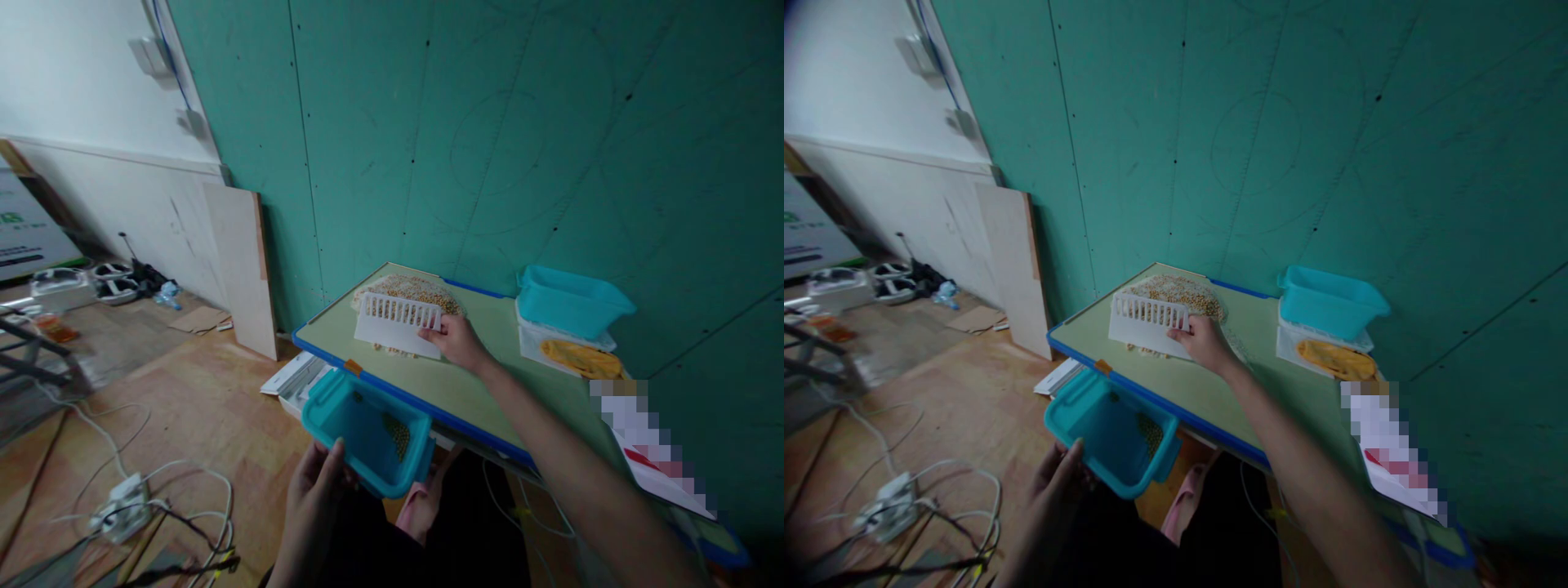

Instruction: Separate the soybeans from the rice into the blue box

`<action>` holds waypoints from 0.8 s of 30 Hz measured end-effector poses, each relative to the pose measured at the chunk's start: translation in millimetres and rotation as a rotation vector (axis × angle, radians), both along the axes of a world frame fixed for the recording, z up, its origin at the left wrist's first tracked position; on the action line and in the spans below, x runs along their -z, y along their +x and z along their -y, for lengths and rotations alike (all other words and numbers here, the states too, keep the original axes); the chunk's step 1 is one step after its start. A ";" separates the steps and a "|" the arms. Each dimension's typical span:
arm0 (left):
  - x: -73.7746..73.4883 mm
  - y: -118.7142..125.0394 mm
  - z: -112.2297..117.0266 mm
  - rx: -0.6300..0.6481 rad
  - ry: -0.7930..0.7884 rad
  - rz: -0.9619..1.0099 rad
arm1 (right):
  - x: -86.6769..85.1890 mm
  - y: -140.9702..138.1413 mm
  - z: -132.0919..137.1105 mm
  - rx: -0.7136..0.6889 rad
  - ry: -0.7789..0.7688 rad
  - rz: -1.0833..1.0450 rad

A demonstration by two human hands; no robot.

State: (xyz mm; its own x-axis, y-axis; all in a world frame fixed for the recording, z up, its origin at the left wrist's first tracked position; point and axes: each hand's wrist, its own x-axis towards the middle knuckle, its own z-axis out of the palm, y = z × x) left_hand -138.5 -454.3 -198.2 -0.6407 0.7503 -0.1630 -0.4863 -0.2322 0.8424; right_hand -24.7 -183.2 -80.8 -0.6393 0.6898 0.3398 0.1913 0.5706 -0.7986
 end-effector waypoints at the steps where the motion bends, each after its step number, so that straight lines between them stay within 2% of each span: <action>1: 0.3 -0.1 -0.1 -0.002 -0.005 -0.005 | 0.2 -0.2 0.1 -0.008 -0.015 -0.007; 5: 1.6 -0.5 -0.4 -0.004 -0.005 -0.023 | 1.1 -0.6 -0.2 -0.014 -0.052 -0.005; 16: -6.3 2.8 1.6 0.006 0.011 -0.028 | 1.4 0.3 1.6 0.017 0.031 0.010; 24: -3.9 2.5 0.5 0.008 0.000 -0.047 | 1.6 -0.8 5.0 0.035 0.085 0.078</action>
